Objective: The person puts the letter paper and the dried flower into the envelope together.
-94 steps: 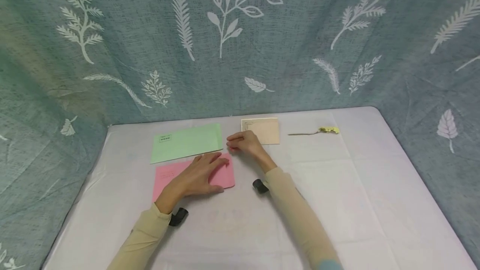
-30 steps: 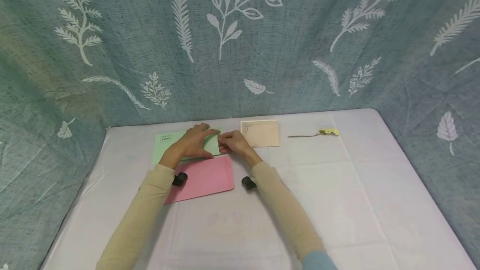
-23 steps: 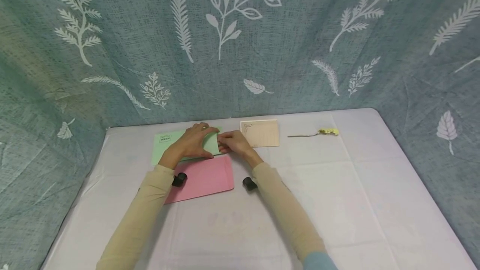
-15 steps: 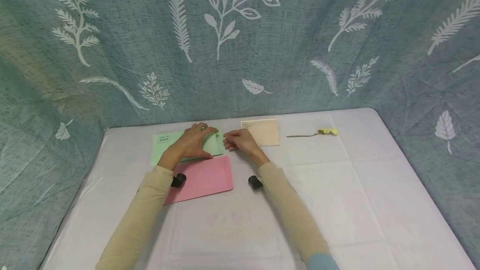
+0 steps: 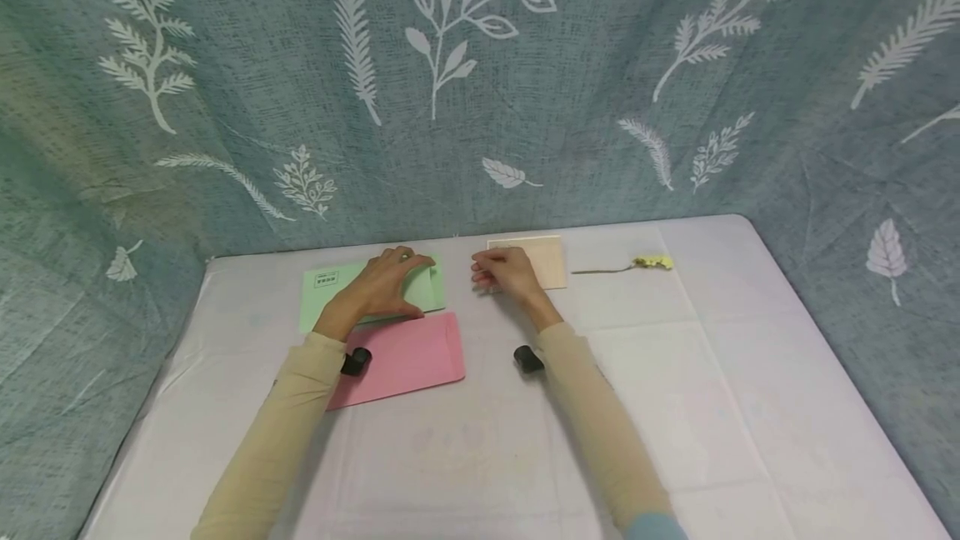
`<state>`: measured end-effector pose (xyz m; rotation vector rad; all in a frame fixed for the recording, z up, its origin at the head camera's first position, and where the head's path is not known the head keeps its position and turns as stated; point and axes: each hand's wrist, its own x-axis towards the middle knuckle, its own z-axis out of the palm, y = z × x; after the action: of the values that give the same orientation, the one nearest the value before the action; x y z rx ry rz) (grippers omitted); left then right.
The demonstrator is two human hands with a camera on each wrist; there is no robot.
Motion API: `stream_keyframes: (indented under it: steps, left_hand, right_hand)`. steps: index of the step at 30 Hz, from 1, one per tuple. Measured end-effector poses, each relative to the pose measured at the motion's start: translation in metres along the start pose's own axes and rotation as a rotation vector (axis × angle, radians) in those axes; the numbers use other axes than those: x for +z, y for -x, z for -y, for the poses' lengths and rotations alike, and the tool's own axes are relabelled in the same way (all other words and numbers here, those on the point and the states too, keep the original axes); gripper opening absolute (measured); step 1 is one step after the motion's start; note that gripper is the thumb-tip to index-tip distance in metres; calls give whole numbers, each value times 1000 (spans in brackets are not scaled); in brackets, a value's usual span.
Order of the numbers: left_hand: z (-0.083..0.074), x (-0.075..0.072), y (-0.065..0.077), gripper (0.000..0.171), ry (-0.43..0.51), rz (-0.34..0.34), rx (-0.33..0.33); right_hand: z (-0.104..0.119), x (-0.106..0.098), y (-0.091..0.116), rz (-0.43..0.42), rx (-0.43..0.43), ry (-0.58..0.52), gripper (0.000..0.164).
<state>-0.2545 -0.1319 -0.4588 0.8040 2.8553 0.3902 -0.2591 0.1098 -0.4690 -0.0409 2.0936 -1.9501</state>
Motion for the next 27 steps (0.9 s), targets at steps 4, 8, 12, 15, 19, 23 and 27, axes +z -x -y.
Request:
stream_keyframes:
  steps: [4, 8, 12, 15, 19, 23, 27]
  left_hand:
    - [0, 1, 0, 85, 3, 0, -2]
    - [0, 0, 1, 85, -2, -4, 2]
    - [-1, -1, 2, 84, -5, -8, 4]
    - [-1, -1, 2, 84, -2, -9, 5]
    - [0, -1, 2, 85, -3, -11, 9]
    - [-1, -1, 3, 86, 1, -18, 10]
    - [-1, -2, 3, 86, 3, -19, 13]
  right_hand:
    - [3, -15, 1, -53, -12, -9, 28]
    - [3, -32, 1, -75, -5, -18, 31]
    - [2, -48, 2, -109, 4, -15, 33]
    - [1, -59, 5, -163, -3, 8, 33]
    - [-1, -72, 9, -263, -9, 89, 31]
    - [-6, -81, 15, -383, -14, 301, 27]
    - [-11, -86, 18, -464, 5, 452, 25]
